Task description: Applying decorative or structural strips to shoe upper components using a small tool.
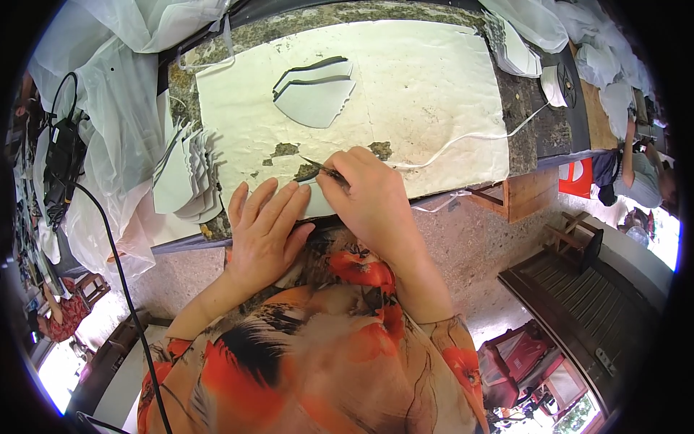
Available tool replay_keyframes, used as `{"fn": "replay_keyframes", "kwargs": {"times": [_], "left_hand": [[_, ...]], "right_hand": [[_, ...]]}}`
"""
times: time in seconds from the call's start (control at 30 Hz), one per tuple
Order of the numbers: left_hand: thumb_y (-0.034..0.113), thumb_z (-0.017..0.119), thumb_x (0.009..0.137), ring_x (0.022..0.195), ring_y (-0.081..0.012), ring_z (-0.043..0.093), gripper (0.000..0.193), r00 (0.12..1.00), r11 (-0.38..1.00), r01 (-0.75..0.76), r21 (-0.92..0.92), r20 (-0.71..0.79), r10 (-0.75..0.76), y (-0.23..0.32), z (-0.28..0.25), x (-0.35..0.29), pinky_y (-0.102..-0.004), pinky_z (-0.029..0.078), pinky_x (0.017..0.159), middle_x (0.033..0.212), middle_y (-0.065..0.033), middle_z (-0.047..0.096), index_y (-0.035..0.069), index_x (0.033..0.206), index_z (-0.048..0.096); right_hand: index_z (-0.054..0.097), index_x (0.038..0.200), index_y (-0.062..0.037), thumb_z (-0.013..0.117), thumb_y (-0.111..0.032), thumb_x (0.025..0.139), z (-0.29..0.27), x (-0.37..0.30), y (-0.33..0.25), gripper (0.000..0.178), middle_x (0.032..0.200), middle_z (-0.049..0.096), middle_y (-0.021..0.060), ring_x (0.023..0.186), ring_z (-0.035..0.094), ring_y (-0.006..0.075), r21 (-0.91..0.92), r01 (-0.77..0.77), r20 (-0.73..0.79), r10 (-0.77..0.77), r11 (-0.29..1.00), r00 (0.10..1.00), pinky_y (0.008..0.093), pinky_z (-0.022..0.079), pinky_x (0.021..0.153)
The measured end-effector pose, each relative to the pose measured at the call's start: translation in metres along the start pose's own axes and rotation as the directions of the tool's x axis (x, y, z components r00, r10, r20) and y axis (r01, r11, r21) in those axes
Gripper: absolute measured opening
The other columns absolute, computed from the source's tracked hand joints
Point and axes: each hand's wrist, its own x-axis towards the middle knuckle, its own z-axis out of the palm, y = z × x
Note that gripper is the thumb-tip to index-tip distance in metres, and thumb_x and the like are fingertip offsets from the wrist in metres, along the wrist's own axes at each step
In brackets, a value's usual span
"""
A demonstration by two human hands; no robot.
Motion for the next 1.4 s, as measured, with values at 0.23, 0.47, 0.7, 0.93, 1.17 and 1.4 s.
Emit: {"fn": "replay_keyframes", "kwargs": {"times": [0.23,0.47,0.7,0.93,1.17,1.4], "left_hand": [[0.031,0.077,0.088,0.131,-0.0287,0.05,0.061,1.0,1.0,0.017,0.014,0.006,-0.017,0.004,-0.001,0.002,-0.0541,0.026,0.118,0.139,-0.0054,0.06,0.012,0.144,0.061],[0.031,0.077,0.088,0.129,-0.029,0.05,0.059,1.0,0.999,0.017,0.033,0.01,-0.017,0.006,-0.003,0.005,-0.0544,0.027,0.117,0.136,-0.0055,0.06,0.011,0.142,0.061],[0.03,0.078,0.086,0.125,-0.029,0.051,0.056,1.0,0.999,0.021,0.042,0.008,-0.021,0.009,-0.004,0.012,-0.0561,0.028,0.115,0.131,-0.0051,0.061,0.01,0.137,0.063],[0.03,0.077,0.086,0.118,-0.0293,0.052,0.053,1.0,0.999,0.008,0.04,-0.018,-0.007,0.011,-0.007,0.02,-0.0572,0.031,0.113,0.121,-0.0052,0.062,0.011,0.135,0.065],[0.029,0.077,0.086,0.109,-0.0279,0.053,0.053,1.0,0.999,-0.012,0.049,-0.006,0.012,0.013,-0.008,0.028,-0.0573,0.031,0.113,0.107,-0.0049,0.059,0.012,0.134,0.065],[0.028,0.077,0.086,0.101,-0.0262,0.053,0.053,0.999,0.996,-0.037,0.084,0.032,0.035,0.017,-0.012,0.04,-0.0563,0.032,0.111,0.093,-0.0041,0.051,0.013,0.135,0.064]], "right_hand": [[0.067,0.092,-0.0025,0.071,-0.013,0.089,0.0,-0.001,0.002,0.012,0.089,0.064,0.0154,0.083,0.064,0.0371,0.012,-0.01,-0.019,0.01,1.0,1.0,0.0438,0.052,0.071],[0.067,0.092,-0.001,0.072,-0.011,0.088,0.001,0.0,0.003,0.012,0.085,0.064,0.014,0.08,0.063,0.0333,0.015,-0.004,-0.032,0.005,1.0,0.999,0.0403,0.051,0.07],[0.068,0.093,0.0007,0.072,-0.01,0.087,-0.001,0.002,0.009,0.013,0.083,0.063,0.0133,0.076,0.063,0.0281,0.032,0.025,-0.098,-0.022,0.999,0.995,0.0365,0.05,0.069],[0.069,0.093,0.0007,0.073,-0.01,0.088,-0.005,0.004,0.012,0.013,0.083,0.063,0.0142,0.074,0.063,0.0284,0.038,-0.007,-0.111,0.011,0.999,0.994,0.0365,0.05,0.067],[0.068,0.092,0.0002,0.072,-0.013,0.088,-0.01,0.008,0.019,0.015,0.085,0.064,0.0166,0.077,0.064,0.0343,-0.001,-0.039,-0.167,0.038,0.999,0.985,0.0406,0.051,0.069],[0.065,0.091,-0.001,0.071,-0.017,0.088,-0.013,0.011,0.021,0.017,0.086,0.064,0.0196,0.081,0.064,0.0396,0.013,-0.082,-0.159,0.083,0.997,0.984,0.0455,0.051,0.071]]}}
